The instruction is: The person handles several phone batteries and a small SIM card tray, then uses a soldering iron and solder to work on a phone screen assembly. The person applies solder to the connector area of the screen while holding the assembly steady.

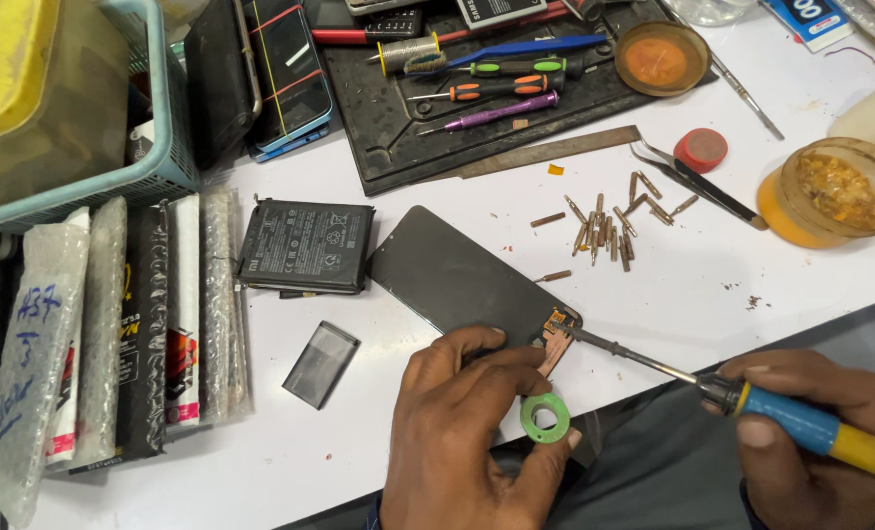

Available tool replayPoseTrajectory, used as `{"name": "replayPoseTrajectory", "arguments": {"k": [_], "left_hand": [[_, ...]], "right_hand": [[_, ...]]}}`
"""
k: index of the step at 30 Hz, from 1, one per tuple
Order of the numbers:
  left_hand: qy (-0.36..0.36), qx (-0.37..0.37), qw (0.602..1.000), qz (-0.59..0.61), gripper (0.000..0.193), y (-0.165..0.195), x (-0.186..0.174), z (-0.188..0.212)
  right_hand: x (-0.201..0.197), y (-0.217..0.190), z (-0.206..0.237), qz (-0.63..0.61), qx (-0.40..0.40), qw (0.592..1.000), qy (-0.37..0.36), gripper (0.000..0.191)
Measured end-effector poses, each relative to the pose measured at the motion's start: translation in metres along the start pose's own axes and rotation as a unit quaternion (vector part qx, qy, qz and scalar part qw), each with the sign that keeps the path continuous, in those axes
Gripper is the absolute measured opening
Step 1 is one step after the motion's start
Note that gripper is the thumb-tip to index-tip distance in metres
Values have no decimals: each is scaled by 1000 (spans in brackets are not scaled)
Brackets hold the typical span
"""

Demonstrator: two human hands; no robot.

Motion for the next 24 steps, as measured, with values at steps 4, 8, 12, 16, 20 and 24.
{"name": "replayPoseTrajectory", "arguments": {"k": [4, 8, 12, 16, 20, 24], "left_hand": [[6, 5, 1000, -4, 26, 1, 0, -1], [6, -3, 1000, -9, 26, 0, 1, -1], [11, -3, 1000, -12, 25, 0, 1, 0], [13, 3, 1000, -12, 27, 1, 0, -1], [9, -12, 1000, -21, 27, -1, 1, 0], [9, -16, 1000, -25, 26, 0, 2, 0]], "right_hand": [[-2, -2, 3, 38, 22, 999, -5, 31], [-2, -3, 8, 44, 39, 998, -5, 32], [-2, -3, 9, 58, 34, 998, -10, 32], [-4, -3, 8, 41, 34, 999, -9, 32], [-3, -5, 8, 55, 29, 998, -19, 32], [-3, -7, 8, 53, 16, 998, -10, 32]]}}
Point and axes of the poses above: each hand's wrist, its own z-axis away from the middle knuckle, its own x-axis out of the palm, y = z × x, the point moved 7 cm from there along -z, towards the middle knuckle, and after that the axes turned 3 degrees about z, right-handed, at the moved point
